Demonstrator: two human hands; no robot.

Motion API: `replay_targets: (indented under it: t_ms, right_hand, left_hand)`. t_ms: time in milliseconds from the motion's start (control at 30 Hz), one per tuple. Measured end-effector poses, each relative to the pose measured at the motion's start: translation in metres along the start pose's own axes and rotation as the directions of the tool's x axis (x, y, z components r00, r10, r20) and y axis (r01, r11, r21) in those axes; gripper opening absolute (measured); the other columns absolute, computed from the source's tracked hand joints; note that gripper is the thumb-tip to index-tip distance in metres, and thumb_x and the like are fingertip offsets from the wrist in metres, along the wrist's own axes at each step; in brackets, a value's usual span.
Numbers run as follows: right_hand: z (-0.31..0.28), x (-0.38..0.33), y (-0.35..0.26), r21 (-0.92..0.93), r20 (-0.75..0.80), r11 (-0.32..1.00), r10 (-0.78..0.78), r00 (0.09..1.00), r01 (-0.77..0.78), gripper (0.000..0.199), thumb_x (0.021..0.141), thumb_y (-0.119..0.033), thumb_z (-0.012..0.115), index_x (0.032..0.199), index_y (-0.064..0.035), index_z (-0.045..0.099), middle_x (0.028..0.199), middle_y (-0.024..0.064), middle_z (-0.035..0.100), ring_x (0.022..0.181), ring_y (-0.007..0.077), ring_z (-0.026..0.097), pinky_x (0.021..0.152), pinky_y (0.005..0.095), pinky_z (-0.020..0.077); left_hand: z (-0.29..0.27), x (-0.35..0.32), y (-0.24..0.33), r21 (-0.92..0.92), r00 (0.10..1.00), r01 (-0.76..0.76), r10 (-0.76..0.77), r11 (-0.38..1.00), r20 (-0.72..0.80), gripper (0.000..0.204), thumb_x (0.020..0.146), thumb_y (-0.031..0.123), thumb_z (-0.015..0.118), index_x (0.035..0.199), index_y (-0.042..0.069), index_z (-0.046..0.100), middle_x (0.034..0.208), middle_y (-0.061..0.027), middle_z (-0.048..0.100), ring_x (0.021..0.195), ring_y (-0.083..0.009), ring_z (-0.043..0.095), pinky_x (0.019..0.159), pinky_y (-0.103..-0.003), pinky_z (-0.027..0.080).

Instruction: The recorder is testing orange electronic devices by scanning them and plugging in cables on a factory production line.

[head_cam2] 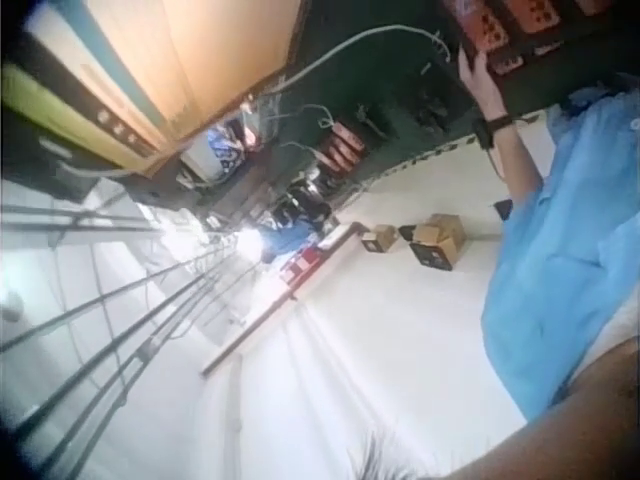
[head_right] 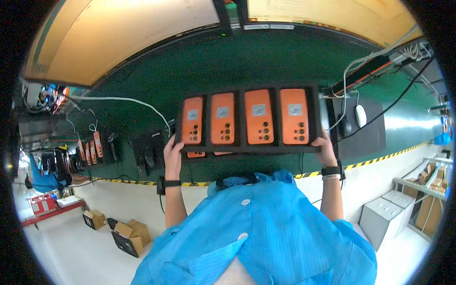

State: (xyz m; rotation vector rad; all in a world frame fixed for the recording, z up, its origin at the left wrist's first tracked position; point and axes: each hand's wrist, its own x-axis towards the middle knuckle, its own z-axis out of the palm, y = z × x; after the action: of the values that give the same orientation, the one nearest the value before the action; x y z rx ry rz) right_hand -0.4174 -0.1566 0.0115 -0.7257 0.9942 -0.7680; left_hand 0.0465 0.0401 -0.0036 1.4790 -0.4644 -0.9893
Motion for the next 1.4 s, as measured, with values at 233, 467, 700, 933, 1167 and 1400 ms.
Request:
replay_targets:
  t_ms: [233, 467, 700, 933, 1167, 1400]
  right_hand:
    - [0.010, 0.024, 0.038, -0.861, 0.152, 0.400, -0.388, 0.909, 0.314, 0.054, 0.079, -0.007, 0.056, 0.133, -0.0071, 0.049, 0.126, 0.0180, 0.053, 0.119, 0.0281, 0.049, 0.104, 0.0372, 0.0357]
    - [-0.032, 0.097, 0.062, -0.646, -0.429, 0.763, -0.326, 0.843, -0.034, 0.041, 0.079, -0.016, 0.063, 0.114, 0.0038, 0.056, 0.110, 0.0171, 0.061, 0.095, 0.0220, 0.061, 0.085, 0.0323, 0.0479]
    - [-0.015, 0.064, 0.026, -0.582, -0.351, 0.795, -0.054, 0.935, -0.172, 0.029, 0.081, -0.024, 0.064, 0.094, 0.0011, 0.062, 0.069, 0.0039, 0.059, 0.058, 0.0135, 0.056, 0.054, 0.0285, 0.0449]
    - [0.033, -0.014, -0.022, -0.546, -0.152, 0.819, 0.111, 0.982, -0.177, 0.025, 0.081, -0.022, 0.064, 0.084, 0.0020, 0.059, 0.062, 0.0016, 0.055, 0.051, 0.0097, 0.054, 0.047, 0.0256, 0.0428]
    - [0.065, 0.004, -0.014, -0.620, -0.079, 0.769, 0.135, 0.988, -0.155, 0.022, 0.077, -0.019, 0.061, 0.079, 0.0028, 0.059, 0.059, 0.0026, 0.055, 0.049, 0.0110, 0.054, 0.046, 0.0262, 0.0428]
    - [0.074, 0.010, -0.012, -0.662, -0.070, 0.732, 0.154, 0.986, -0.161, 0.025, 0.077, -0.020, 0.062, 0.079, 0.0052, 0.059, 0.059, 0.0059, 0.057, 0.050, 0.0134, 0.057, 0.047, 0.0286, 0.0447]
  left_hand:
    - [-0.028, -0.051, -0.039, 0.825, 0.935, 0.071, 0.252, 0.561, -0.251, 0.051, 0.087, 0.007, 0.049, 0.135, -0.004, 0.039, 0.127, -0.0225, 0.047, 0.122, -0.0390, 0.044, 0.103, -0.043, 0.035]
    - [0.124, -0.009, -0.015, 0.807, 0.802, -0.503, 0.515, 0.309, 0.303, 0.033, 0.083, 0.006, 0.057, 0.115, -0.001, 0.052, 0.121, -0.0204, 0.052, 0.113, -0.0361, 0.050, 0.095, -0.046, 0.040]
    - [0.259, 0.068, -0.028, 0.714, 0.680, -0.687, 0.470, 0.139, 0.563, 0.072, 0.079, 0.048, 0.067, 0.132, 0.006, 0.043, 0.134, -0.0171, 0.043, 0.129, -0.0358, 0.035, 0.108, -0.058, 0.018]
    - [0.271, 0.079, -0.041, 0.735, 0.695, -0.677, 0.368, 0.047, 0.617, 0.088, 0.072, 0.067, 0.065, 0.135, 0.010, 0.043, 0.131, -0.0113, 0.044, 0.127, -0.0307, 0.036, 0.109, -0.058, 0.013]
    - [0.274, 0.077, -0.040, 0.741, 0.701, -0.671, 0.362, 0.044, 0.614, 0.089, 0.071, 0.069, 0.064, 0.136, 0.011, 0.043, 0.129, -0.0095, 0.046, 0.125, -0.0297, 0.038, 0.108, -0.058, 0.012]
    - [0.271, 0.075, -0.038, 0.743, 0.713, -0.667, 0.331, 0.047, 0.619, 0.086, 0.074, 0.069, 0.060, 0.137, 0.013, 0.042, 0.130, -0.0103, 0.043, 0.126, -0.0302, 0.037, 0.109, -0.060, 0.012]
